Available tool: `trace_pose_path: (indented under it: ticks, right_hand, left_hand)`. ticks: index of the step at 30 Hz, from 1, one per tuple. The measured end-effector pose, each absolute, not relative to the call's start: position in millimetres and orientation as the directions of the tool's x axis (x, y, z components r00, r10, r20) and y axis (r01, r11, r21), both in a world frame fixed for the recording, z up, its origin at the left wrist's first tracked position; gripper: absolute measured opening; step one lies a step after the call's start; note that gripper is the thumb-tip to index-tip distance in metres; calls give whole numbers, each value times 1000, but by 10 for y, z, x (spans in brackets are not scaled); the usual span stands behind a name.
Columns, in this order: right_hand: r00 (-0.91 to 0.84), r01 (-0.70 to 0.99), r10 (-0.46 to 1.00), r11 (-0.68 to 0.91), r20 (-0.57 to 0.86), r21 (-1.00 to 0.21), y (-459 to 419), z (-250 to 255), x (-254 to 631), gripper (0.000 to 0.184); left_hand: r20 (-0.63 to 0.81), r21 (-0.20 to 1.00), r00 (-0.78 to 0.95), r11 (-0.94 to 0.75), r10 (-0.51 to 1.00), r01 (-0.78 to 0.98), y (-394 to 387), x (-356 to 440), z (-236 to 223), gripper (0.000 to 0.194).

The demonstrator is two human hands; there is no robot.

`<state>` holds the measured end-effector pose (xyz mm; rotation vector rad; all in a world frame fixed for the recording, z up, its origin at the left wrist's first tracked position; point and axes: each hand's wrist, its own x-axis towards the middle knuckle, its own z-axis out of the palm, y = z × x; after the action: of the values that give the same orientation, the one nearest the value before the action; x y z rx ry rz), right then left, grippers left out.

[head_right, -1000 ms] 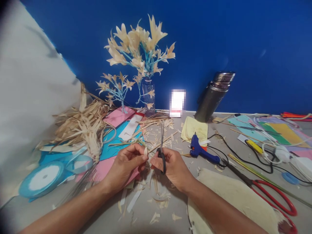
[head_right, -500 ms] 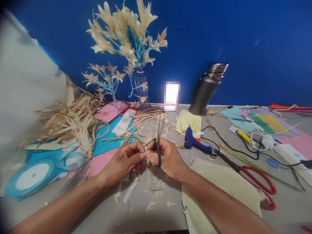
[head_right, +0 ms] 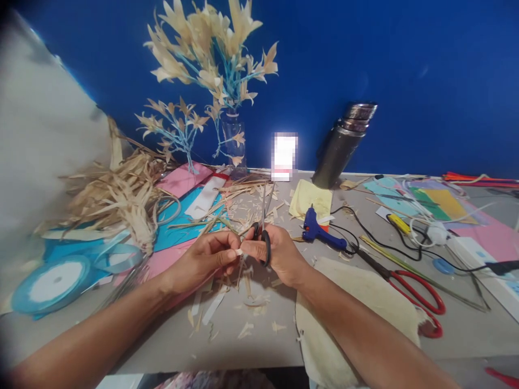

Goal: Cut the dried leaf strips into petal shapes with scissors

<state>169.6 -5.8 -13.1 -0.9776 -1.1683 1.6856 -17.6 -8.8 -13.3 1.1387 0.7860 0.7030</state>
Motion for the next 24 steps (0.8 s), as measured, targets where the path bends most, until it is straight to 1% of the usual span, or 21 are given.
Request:
trace_pose_path:
  ticks: [2, 5, 11, 15, 17, 20, 24]
  right_hand:
    - [-332, -136, 932, -201, -147, -970, -74, -105, 1689, 34]
    - [-333, -111, 929, -211, -163, -971, -98, -72, 1677, 34]
    - [-402, -182, 893, -294, -202, -938, -94, -133, 1684, 30]
    - [-426, -253, 886, -310, -182, -917, -64, -166, 1658, 27]
    - [-401, -254, 899, -292, -174, -922, -55, -145, 1644, 27]
    - [-345, -200, 920, -265, -186, -943, -39, -91, 1643, 30]
    - [-319, -201, 920, -299, -227, -933, 30, -64, 1675, 36]
  left_hand:
    - [-202, 966, 508, 255, 837, -34, -85, -171, -139, 28]
    - [-219, 968, 485, 252, 847, -4, -101, -161, -117, 29]
    - [-199, 943, 595, 317, 779, -100, -128, -166, -84, 32]
    - [-194, 941, 595, 320, 780, -113, -94, -190, -139, 34]
    - [-196, 949, 579, 302, 791, -92, -79, -195, -163, 33]
    - [-237, 953, 522, 299, 819, -36, -66, -186, -183, 31]
    - [-357, 929, 400, 365, 844, 59, -22, -154, -232, 32]
